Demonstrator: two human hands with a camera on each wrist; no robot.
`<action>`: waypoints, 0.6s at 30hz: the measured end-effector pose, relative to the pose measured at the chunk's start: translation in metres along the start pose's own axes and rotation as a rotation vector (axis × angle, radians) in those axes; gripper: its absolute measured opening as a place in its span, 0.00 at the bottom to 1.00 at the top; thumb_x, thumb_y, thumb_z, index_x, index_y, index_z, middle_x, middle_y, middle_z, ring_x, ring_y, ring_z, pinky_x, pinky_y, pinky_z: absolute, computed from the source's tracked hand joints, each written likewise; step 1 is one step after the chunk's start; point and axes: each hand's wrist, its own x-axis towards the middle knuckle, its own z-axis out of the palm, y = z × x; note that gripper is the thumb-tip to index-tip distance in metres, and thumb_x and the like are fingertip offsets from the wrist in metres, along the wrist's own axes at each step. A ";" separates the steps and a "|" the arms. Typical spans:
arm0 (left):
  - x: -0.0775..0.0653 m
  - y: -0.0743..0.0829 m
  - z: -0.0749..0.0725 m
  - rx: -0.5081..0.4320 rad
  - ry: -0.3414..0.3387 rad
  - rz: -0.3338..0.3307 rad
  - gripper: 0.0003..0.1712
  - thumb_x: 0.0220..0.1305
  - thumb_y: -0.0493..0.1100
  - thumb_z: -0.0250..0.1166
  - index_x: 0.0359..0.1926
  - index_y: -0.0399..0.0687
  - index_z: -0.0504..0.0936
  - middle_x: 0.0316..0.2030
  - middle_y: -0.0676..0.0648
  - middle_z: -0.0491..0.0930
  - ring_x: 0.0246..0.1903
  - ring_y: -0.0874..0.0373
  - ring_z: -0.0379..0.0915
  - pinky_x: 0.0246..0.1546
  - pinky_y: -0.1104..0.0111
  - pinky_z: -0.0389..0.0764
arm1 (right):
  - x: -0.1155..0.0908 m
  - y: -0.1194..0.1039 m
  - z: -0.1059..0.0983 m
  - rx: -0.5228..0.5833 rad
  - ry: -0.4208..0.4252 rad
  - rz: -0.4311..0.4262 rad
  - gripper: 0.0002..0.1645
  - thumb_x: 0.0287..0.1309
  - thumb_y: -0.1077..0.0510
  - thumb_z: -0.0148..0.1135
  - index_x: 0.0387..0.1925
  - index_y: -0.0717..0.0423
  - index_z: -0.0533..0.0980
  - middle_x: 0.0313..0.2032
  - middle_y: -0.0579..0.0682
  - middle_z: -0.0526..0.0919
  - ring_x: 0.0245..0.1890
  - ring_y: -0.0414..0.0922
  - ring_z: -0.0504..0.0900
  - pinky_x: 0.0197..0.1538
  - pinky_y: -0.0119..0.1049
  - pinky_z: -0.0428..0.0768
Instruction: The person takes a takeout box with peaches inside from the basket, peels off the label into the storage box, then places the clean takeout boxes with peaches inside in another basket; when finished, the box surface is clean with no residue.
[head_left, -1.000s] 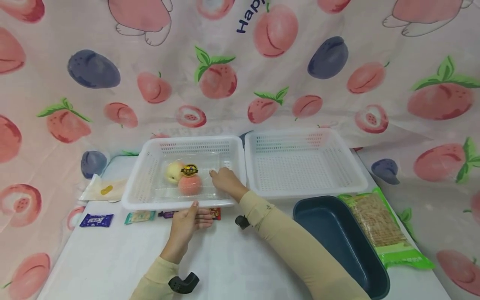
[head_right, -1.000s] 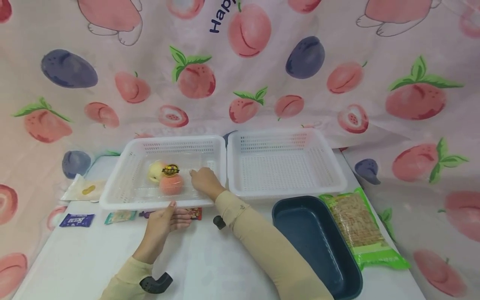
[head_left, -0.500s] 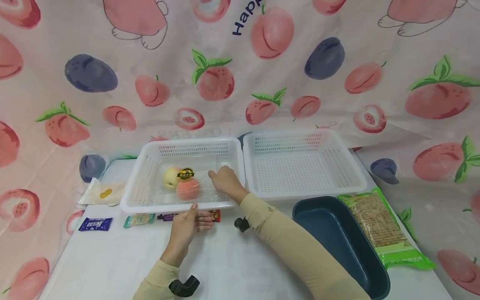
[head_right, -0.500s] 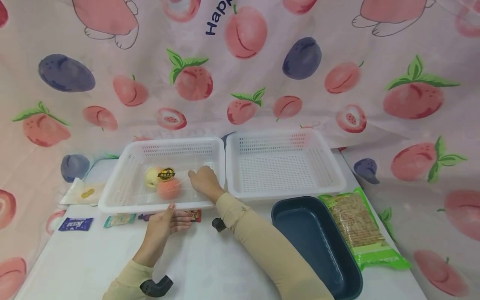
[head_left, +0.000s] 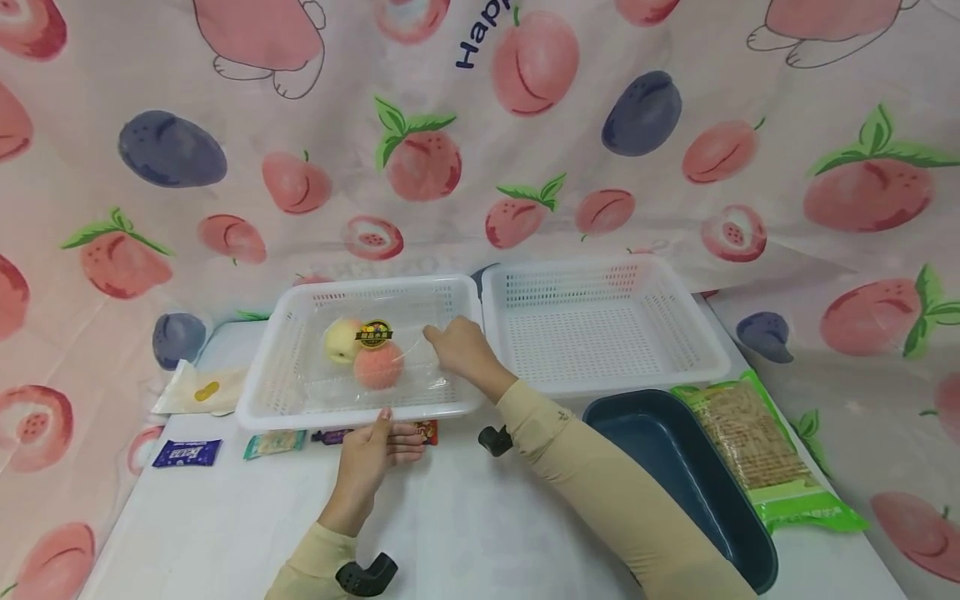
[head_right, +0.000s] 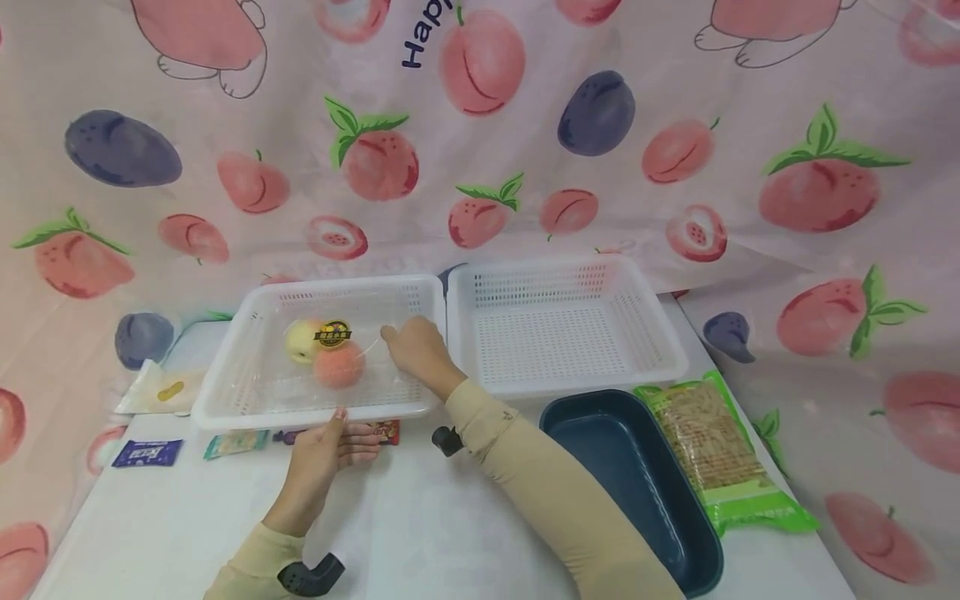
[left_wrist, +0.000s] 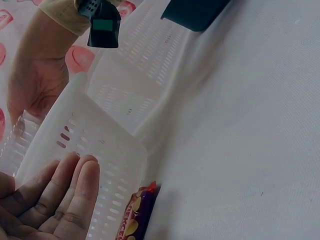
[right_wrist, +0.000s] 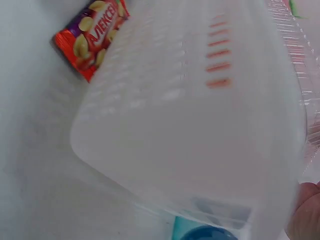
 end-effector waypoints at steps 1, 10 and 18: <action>0.000 0.000 0.000 0.000 0.001 0.000 0.36 0.87 0.51 0.42 0.47 0.20 0.84 0.40 0.32 0.89 0.34 0.55 0.90 0.38 0.66 0.92 | -0.001 0.000 -0.003 0.007 0.002 -0.002 0.25 0.76 0.43 0.54 0.25 0.55 0.73 0.22 0.48 0.76 0.23 0.43 0.76 0.27 0.32 0.73; 0.000 0.000 0.001 0.002 -0.007 -0.005 0.35 0.87 0.51 0.42 0.47 0.22 0.84 0.41 0.32 0.89 0.34 0.55 0.90 0.39 0.65 0.92 | -0.009 0.003 -0.030 0.089 0.023 -0.012 0.26 0.75 0.43 0.55 0.32 0.62 0.79 0.26 0.52 0.83 0.24 0.44 0.83 0.26 0.30 0.75; -0.001 0.000 0.001 -0.011 0.000 -0.007 0.35 0.87 0.50 0.41 0.47 0.21 0.84 0.40 0.32 0.89 0.34 0.54 0.90 0.39 0.65 0.92 | -0.024 0.010 -0.054 0.144 0.039 0.002 0.26 0.76 0.42 0.56 0.42 0.64 0.77 0.33 0.53 0.81 0.32 0.45 0.82 0.32 0.33 0.76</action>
